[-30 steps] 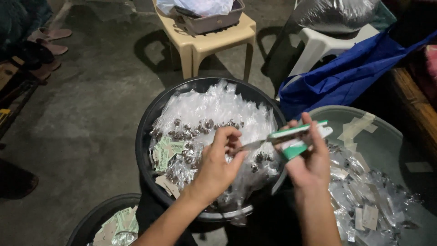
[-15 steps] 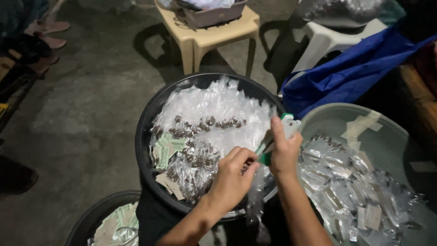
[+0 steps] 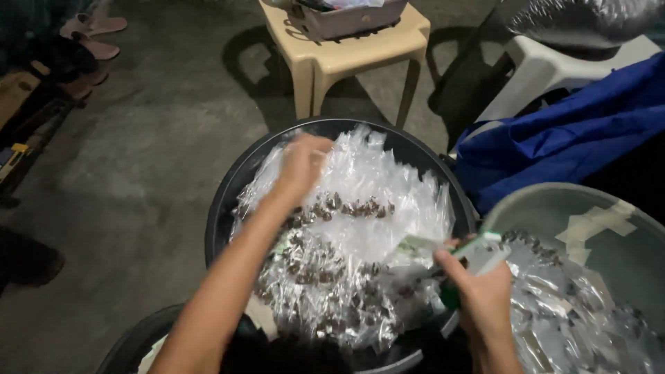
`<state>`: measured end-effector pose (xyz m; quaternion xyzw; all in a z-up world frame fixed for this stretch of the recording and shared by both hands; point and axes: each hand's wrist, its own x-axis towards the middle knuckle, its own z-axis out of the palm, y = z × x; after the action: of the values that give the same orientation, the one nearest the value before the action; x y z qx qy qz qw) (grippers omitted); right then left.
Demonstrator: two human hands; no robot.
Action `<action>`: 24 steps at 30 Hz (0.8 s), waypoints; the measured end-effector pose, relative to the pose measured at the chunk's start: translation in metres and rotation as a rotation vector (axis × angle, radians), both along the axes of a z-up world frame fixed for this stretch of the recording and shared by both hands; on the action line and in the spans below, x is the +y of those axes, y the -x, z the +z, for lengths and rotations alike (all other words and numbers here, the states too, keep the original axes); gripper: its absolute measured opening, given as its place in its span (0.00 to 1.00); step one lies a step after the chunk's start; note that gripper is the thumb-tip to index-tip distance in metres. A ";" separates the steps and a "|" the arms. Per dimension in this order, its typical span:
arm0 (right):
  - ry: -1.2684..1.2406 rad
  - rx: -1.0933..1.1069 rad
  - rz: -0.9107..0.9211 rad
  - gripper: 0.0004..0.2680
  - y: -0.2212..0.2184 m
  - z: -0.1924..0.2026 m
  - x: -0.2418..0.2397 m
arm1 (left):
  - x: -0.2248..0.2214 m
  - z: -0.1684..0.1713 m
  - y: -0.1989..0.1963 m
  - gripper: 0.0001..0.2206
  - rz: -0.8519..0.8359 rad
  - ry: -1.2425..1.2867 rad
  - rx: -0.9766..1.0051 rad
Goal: A person is picking up small plastic bags from a large black bin, stapling them with a hand stapler, and then placing them into a separate grey bin.
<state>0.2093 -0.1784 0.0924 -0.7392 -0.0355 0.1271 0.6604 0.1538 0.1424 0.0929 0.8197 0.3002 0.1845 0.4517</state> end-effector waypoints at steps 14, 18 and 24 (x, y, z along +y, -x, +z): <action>0.179 -0.027 -0.019 0.08 0.011 0.008 0.006 | 0.052 -0.021 0.006 0.05 0.008 -0.381 0.399; 0.118 -0.270 0.016 0.08 0.030 0.018 0.011 | -0.005 0.051 0.022 0.13 -0.121 -0.354 0.227; -0.009 -0.491 0.103 0.09 0.051 0.044 0.014 | -0.088 0.117 0.052 0.15 -0.072 -0.392 -0.174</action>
<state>0.1578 -0.1641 0.1359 -0.7422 -0.2328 -0.0229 0.6280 0.1017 0.0543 0.2096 0.8830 0.1889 0.2931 0.3141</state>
